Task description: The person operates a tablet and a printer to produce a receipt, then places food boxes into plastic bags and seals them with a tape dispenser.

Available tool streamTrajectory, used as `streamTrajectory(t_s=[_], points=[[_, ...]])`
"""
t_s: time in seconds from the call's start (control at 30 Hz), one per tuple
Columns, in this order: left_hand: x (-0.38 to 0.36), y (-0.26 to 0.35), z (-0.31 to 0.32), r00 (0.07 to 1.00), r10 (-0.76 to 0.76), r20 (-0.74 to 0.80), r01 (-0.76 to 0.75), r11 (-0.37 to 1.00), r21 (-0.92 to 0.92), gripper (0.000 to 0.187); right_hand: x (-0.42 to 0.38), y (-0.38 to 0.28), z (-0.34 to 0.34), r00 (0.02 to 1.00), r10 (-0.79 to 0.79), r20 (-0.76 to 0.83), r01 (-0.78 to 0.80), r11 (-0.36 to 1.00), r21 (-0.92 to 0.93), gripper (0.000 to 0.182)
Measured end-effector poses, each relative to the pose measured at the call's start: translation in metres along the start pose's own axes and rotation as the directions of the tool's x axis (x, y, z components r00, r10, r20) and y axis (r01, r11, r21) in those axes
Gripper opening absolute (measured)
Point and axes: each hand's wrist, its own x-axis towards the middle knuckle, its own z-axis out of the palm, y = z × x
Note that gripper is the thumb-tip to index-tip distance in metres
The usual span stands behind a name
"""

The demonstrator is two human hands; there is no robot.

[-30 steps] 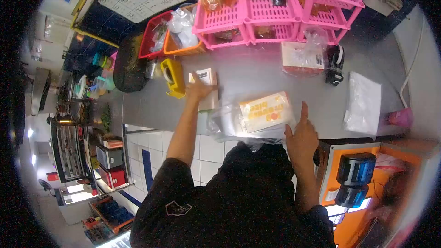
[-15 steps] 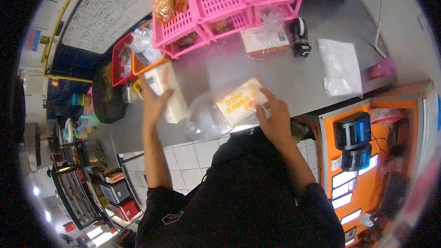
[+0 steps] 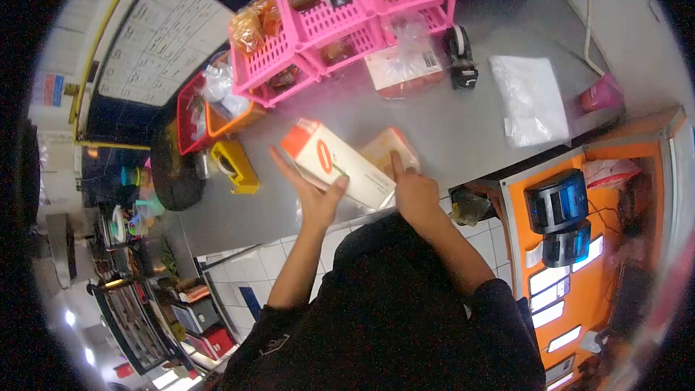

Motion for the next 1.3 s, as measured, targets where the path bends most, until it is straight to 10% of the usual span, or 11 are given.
streamTrajectory(t_s=[0.07,0.13,0.17,0.27,0.43,0.57,0.77,1.03,1.17,1.23,1.3], points=[[-0.01,-0.012,-0.001,0.984,0.175,0.021,-0.175,0.952,0.251,0.13,0.003,0.014,0.003,1.0,0.016,0.022,-0.017,0.999,0.047,0.063],[-0.015,-0.025,-0.017,0.955,0.235,0.181,-0.288,0.879,0.379,0.128,0.004,0.027,-0.007,0.971,0.104,-0.216,0.113,0.595,0.796,0.056],[-0.016,-0.025,-0.022,0.902,0.271,0.338,-0.411,0.78,0.472,0.125,0.007,0.028,-0.017,0.973,0.105,-0.206,0.105,0.594,0.798,0.056],[-0.003,0.004,-0.024,0.78,0.185,0.597,-0.546,0.666,0.508,0.112,0.013,0.016,-0.058,0.989,0.132,0.06,-0.031,-0.213,0.976,0.056],[0.006,0.015,-0.011,0.541,-0.146,0.829,-0.594,0.631,0.499,0.102,0.014,0.007,-0.078,0.988,-0.149,-0.049,0.037,-0.081,0.996,0.066],[0.011,-0.004,-0.011,0.625,-0.364,0.691,-0.327,0.682,0.654,0.106,0.006,0.016,-0.098,0.922,-0.371,0.115,-0.071,0.131,0.989,0.069],[0.024,-0.005,0.004,0.786,-0.409,0.463,-0.178,0.567,0.804,0.109,0.002,0.023,-0.09,0.835,-0.457,0.307,-0.08,0.452,0.889,0.07],[0.011,-0.018,0.045,0.744,-0.254,0.618,-0.411,0.554,0.724,0.09,0.012,0.017,-0.086,0.821,-0.527,0.218,-0.099,0.244,0.965,0.056],[0.013,-0.037,0.066,0.807,-0.086,0.584,-0.449,0.553,0.702,0.075,0.032,0.021,-0.055,0.798,-0.547,-0.254,0.545,0.473,0.692,0.043],[0.028,-0.034,0.043,0.779,-0.11,0.617,-0.451,0.585,0.674,0.076,0.031,0.028,-0.055,0.916,-0.4,-0.028,0.348,0.757,0.553,0.05],[0.039,-0.035,0.015,0.701,-0.16,0.695,-0.073,0.953,0.293,0.072,0.029,0.026,-0.051,0.908,-0.414,-0.058,0.4,0.821,0.408,0.055]])
